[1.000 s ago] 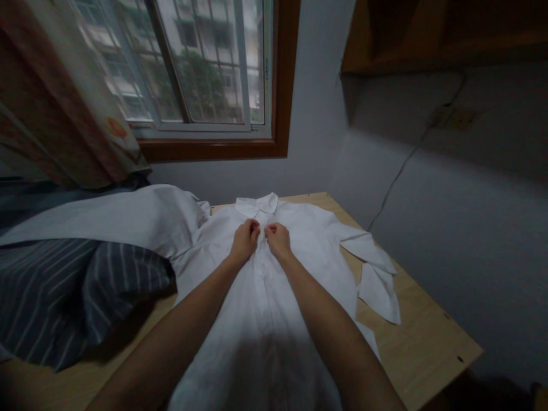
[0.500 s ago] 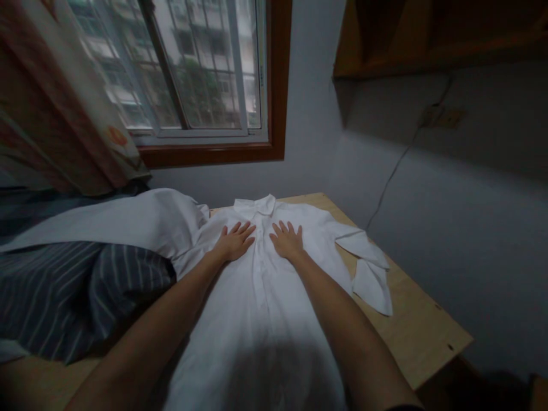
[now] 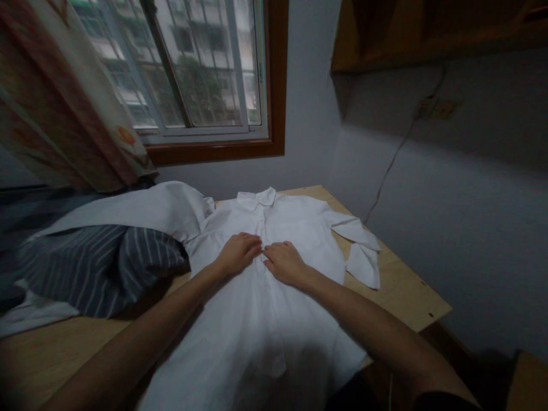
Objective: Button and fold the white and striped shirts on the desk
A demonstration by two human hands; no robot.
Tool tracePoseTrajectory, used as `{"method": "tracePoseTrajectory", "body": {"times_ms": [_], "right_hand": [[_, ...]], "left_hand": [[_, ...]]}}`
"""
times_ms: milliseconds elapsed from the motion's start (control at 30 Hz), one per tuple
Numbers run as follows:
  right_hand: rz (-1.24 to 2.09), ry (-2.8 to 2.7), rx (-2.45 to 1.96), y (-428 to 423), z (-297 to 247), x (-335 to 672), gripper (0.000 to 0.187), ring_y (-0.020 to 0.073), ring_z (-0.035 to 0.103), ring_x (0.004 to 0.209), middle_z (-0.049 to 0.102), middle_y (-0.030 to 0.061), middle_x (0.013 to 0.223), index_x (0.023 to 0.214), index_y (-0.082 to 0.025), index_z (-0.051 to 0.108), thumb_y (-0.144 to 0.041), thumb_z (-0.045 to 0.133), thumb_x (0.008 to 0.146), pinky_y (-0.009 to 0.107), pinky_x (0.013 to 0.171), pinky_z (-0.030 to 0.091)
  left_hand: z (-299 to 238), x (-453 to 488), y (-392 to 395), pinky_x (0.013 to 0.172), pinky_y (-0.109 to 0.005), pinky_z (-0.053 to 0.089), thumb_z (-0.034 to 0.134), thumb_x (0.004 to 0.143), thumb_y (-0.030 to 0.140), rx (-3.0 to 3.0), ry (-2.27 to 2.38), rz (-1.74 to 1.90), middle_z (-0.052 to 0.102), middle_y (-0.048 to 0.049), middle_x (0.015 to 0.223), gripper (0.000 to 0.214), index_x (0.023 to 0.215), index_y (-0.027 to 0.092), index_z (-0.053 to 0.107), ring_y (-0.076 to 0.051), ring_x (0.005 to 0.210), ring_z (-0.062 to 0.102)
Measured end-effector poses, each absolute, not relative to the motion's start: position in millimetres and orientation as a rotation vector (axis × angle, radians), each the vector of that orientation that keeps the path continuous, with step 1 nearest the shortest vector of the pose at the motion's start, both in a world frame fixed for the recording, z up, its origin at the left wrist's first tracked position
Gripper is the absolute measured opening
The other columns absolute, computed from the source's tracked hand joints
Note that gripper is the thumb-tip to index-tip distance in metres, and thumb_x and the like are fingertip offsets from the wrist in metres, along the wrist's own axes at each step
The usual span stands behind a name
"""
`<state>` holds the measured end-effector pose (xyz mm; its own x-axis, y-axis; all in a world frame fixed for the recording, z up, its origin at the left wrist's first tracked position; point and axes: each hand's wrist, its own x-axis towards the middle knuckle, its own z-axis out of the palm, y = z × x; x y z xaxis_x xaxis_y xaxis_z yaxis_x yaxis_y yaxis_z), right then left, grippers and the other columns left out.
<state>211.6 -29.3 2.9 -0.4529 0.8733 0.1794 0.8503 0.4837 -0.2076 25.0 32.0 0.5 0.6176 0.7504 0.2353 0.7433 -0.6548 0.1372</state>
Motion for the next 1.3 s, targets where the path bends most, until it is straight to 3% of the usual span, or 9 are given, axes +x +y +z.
{"method": "tracePoseTrajectory", "body": {"times_ms": [100, 200, 333, 633, 833, 967, 1100, 1200, 1300], "right_hand": [[0.015, -2.473, -1.604, -37.0, 3.7, 212.9, 0.025, 0.0233, 0.056, 0.113, 0.065, 0.0105, 0.122, 0.108, -0.018, 0.066, -0.026, 0.047, 0.094, 0.039, 0.100, 0.031], [-0.027, -2.452, -1.746, -34.7, 8.9, 205.3, 0.029, 0.0260, 0.060, 0.105, 0.069, 0.0146, 0.109, 0.100, -0.014, 0.069, -0.029, 0.045, 0.094, 0.040, 0.093, 0.036], [-0.102, -2.348, -1.911, -26.9, 16.6, 181.5, 0.036, 0.0300, 0.062, 0.097, 0.069, 0.0196, 0.099, 0.096, -0.011, 0.072, -0.038, 0.048, 0.092, 0.041, 0.084, 0.042], [-0.093, -2.250, -2.006, -7.3, 14.8, 164.1, 0.020, 0.0276, 0.067, 0.091, 0.070, 0.0196, 0.098, 0.098, -0.010, 0.069, -0.017, 0.056, 0.084, 0.035, 0.075, 0.048], [-0.029, -2.170, -1.992, -3.4, 10.8, 173.9, 0.021, 0.0257, 0.066, 0.095, 0.070, 0.0202, 0.101, 0.097, -0.012, 0.069, -0.025, 0.059, 0.085, 0.033, 0.080, 0.047], [0.188, -1.918, -2.042, 7.0, 15.0, 193.5, 0.020, 0.0243, 0.067, 0.087, 0.073, 0.0162, 0.090, 0.082, -0.014, 0.072, -0.027, 0.058, 0.079, 0.030, 0.073, 0.047], [0.603, -1.645, -1.850, 16.2, 10.8, 209.4, 0.017, 0.0162, 0.063, 0.059, 0.065, 0.0041, 0.054, 0.061, -0.016, 0.069, -0.020, 0.057, 0.072, 0.023, 0.057, 0.043], [0.787, -1.492, -1.700, 16.7, -0.6, 210.7, 0.017, 0.0116, 0.055, 0.045, 0.058, -0.0017, 0.045, 0.062, -0.016, 0.067, -0.018, 0.054, 0.071, 0.020, 0.049, 0.039], [0.787, -1.419, -1.626, 14.3, -12.2, 207.7, 0.015, 0.0107, 0.054, 0.045, 0.060, -0.0019, 0.050, 0.066, -0.015, 0.068, -0.021, 0.055, 0.072, 0.019, 0.047, 0.037]], "left_hand": [[-10.3, 15.0, 14.6, 0.106, -0.044, 0.033, 0.045, 0.094, 0.041, 2.794, 1.254, 0.322, 0.051, -0.0063, 0.141, 0.043, 0.132, 0.023, 0.054, -0.026, 0.130, 0.044], [-17.0, 9.1, 8.1, 0.110, -0.052, 0.026, 0.045, 0.094, 0.042, 2.762, 1.301, 0.304, 0.042, -0.0064, 0.149, 0.050, 0.140, 0.024, 0.045, -0.029, 0.138, 0.035], [-16.0, 6.4, 11.7, 0.109, -0.048, 0.032, 0.052, 0.091, 0.044, 2.731, 1.242, 0.369, 0.053, -0.0057, 0.140, 0.043, 0.130, 0.026, 0.058, -0.027, 0.133, 0.042], [-9.8, 7.5, 17.7, 0.106, -0.041, 0.036, 0.061, 0.087, 0.040, 2.664, 1.217, 0.436, 0.058, -0.0062, 0.134, 0.036, 0.120, 0.028, 0.066, -0.025, 0.124, 0.051], [2.2, 36.5, 12.0, 0.088, -0.039, 0.045, 0.059, 0.085, 0.032, 2.529, 1.562, 0.531, 0.070, -0.0060, 0.103, 0.021, 0.095, 0.028, 0.077, -0.026, 0.101, 0.059], [5.9, 54.0, 13.4, 0.077, -0.032, 0.047, 0.060, 0.081, 0.025, 2.381, 1.682, 0.481, 0.072, -0.0065, 0.087, 0.017, 0.083, 0.022, 0.076, -0.023, 0.087, 0.064], [8.3, 59.8, 13.2, 0.072, -0.029, 0.046, 0.061, 0.081, 0.026, 2.240, 1.791, 0.447, 0.073, -0.0065, 0.084, 0.013, 0.081, 0.021, 0.073, -0.022, 0.082, 0.066], [9.0, 60.1, 11.8, 0.070, -0.029, 0.045, 0.062, 0.082, 0.029, 2.142, 1.823, 0.462, 0.073, -0.0073, 0.087, 0.013, 0.083, 0.020, 0.071, -0.022, 0.083, 0.066], [7.6, 60.4, 11.1, 0.069, -0.029, 0.045, 0.061, 0.083, 0.030, 2.109, 1.811, 0.528, 0.073, -0.0075, 0.088, 0.015, 0.084, 0.019, 0.071, -0.022, 0.083, 0.066]]}}
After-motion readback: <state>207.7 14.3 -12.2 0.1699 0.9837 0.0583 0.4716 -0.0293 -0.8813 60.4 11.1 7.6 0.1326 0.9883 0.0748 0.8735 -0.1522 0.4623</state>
